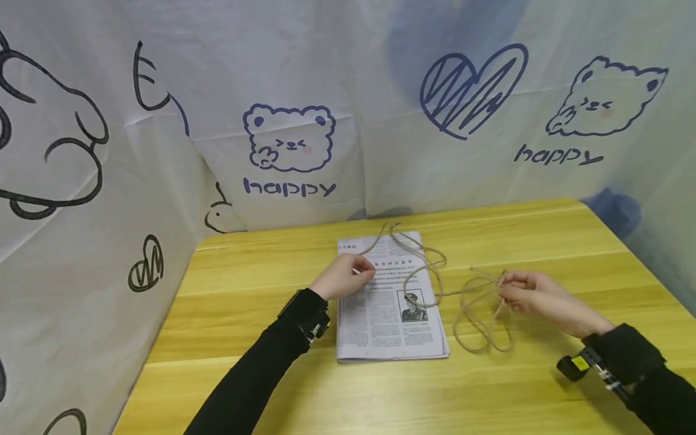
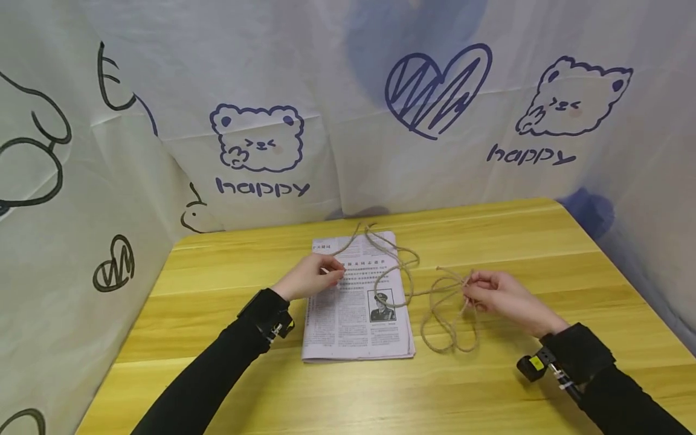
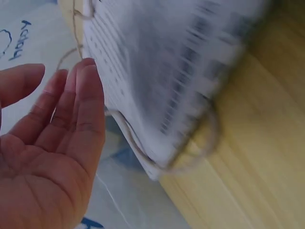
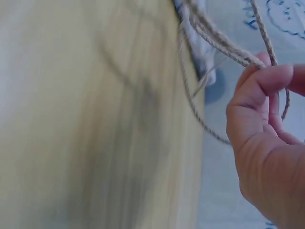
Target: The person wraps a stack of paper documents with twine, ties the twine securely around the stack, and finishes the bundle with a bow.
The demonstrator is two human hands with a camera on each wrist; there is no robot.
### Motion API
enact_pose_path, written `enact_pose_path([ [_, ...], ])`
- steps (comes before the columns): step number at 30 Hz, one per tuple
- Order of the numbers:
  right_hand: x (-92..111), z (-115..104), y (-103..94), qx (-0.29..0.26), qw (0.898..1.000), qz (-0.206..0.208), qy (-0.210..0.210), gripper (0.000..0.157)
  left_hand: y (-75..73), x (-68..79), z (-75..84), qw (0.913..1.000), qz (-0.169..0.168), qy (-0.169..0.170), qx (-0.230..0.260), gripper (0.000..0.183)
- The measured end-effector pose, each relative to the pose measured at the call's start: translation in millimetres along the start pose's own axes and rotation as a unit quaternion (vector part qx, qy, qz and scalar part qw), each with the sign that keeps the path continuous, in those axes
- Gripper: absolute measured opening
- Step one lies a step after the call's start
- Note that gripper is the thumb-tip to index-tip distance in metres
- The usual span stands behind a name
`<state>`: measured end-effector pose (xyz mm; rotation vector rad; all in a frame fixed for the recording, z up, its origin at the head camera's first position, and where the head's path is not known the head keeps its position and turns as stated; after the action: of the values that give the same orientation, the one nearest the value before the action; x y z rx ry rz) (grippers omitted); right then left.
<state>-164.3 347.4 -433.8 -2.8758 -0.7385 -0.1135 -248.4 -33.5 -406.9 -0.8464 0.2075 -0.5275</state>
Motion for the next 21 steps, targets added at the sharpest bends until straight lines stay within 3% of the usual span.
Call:
enact_pose_path([
  [8,-31,-33,32.5,-0.108,0.994,0.012,0.002,0.030,-17.5,29.4,-32.1,0.9989,0.029,-0.020,0.032,0.019],
  [16,-75,-67,91.3,-0.189,0.981,-0.014,-0.031,0.016,-26.3,43.7,-53.6,0.9924,0.048,-0.039,0.107,0.023],
  [19,-96,-73,114.3,-0.189,0.980,-0.045,-0.047,0.025,-30.2,47.9,-58.2,0.9883,0.070,-0.044,0.128,0.024],
  [21,-108,-73,124.8,-0.131,0.987,-0.060,-0.064,0.034,-33.1,51.8,-61.0,0.9869,0.087,-0.052,0.126,0.025],
])
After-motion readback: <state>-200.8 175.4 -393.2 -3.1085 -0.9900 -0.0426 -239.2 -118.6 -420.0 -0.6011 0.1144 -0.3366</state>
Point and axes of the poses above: each hand's wrist, its own x-axis away from the middle knuckle, its own y-axis out of the palm, z = x × y, the point moved 1 cm from there along -x, towards the middle knuckle, and after that the axes turned 2 degrees about -x, right-handed, at the moved point
